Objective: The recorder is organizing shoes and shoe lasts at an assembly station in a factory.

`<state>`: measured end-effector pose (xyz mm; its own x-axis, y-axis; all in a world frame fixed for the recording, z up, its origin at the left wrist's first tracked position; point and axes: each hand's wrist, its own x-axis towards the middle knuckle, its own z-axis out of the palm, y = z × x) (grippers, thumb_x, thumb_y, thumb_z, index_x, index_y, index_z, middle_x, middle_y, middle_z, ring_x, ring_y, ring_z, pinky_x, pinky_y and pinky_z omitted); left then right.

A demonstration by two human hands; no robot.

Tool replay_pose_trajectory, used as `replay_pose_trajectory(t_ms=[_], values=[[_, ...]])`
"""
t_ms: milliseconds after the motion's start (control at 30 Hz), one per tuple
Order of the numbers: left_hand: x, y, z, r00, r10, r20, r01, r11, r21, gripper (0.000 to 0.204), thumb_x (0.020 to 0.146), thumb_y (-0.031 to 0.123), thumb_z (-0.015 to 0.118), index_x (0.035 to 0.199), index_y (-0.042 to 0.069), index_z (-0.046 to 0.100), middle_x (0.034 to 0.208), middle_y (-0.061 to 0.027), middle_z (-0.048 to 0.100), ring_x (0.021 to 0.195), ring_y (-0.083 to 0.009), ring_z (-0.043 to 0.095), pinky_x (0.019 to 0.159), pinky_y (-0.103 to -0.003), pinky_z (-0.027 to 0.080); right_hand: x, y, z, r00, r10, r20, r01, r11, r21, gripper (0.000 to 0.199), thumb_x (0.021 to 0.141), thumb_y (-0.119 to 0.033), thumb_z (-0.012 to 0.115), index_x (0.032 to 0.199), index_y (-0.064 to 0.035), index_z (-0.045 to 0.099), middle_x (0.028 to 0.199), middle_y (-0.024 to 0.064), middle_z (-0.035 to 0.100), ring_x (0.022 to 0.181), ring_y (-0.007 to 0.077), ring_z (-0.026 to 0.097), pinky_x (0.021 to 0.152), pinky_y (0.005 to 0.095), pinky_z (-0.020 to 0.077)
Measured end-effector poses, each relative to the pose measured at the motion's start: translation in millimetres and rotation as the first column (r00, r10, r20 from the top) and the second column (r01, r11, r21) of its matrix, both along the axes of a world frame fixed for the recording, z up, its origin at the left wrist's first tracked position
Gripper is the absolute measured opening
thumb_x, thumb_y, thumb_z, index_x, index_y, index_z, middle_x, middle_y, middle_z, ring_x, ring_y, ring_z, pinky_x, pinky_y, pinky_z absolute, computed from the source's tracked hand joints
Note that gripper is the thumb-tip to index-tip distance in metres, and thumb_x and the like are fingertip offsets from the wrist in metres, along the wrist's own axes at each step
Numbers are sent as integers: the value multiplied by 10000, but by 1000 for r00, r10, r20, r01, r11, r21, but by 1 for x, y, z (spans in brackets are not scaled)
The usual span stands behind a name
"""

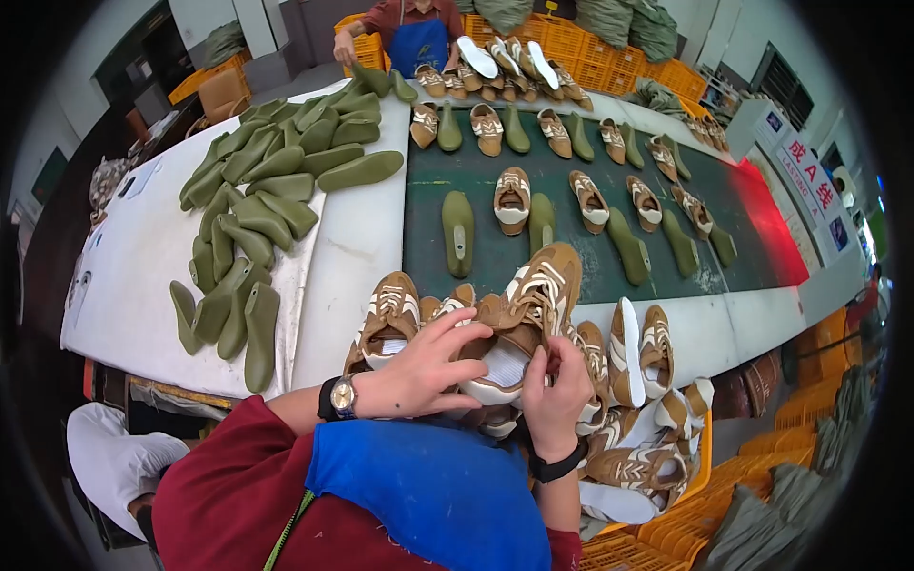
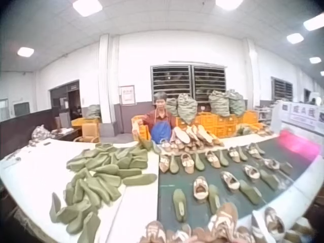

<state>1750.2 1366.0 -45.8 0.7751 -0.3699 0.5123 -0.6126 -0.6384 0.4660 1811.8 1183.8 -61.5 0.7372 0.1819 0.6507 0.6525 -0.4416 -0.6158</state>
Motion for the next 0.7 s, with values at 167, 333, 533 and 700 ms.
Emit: replay_pose_trajectory(t_ms=[167, 333, 533, 700], values=[[19, 44, 0, 990, 133, 40, -132, 991, -29, 344, 630, 170, 767, 906, 80, 582, 1268, -183, 396, 1223, -410, 335, 982, -459, 347, 4, -3, 0, 969, 143, -199, -113, 982, 154, 355, 770, 30, 598, 1115, 23, 513, 872, 117, 603, 681, 157, 591, 617, 265, 489], [85, 156, -38, 868, 462, -181, -481, 874, -72, 376, 638, 144, 746, 973, 63, 595, 1245, -205, 415, 1102, -360, 478, 919, -373, 415, 11, -68, -12, 961, -48, -272, 35, 998, -54, 314, 827, 8, 545, 1140, 13, 516, 954, 82, 598, 752, 116, 579, 668, 229, 471], [194, 236, -139, 714, 639, -286, -661, 750, 28, 390, 629, 140, 735, 986, 56, 603, 1167, -188, 470, 1054, -340, 505, 912, -357, 431, -4, -165, -46, 803, -391, -450, 394, 914, -91, 189, 858, -37, 552, 1032, 37, 560, 853, 71, 614, 729, 89, 555, 646, 222, 457], [268, 228, -209, 644, 728, -236, -763, 634, -125, 390, 624, 132, 746, 982, 70, 603, 1219, -196, 441, 1047, -368, 506, 908, -379, 431, -47, -211, -77, 732, -524, -434, 475, 851, -226, 124, 886, -48, 506, 968, 36, 544, 809, 36, 556, 707, 89, 514, 634, 209, 430]])
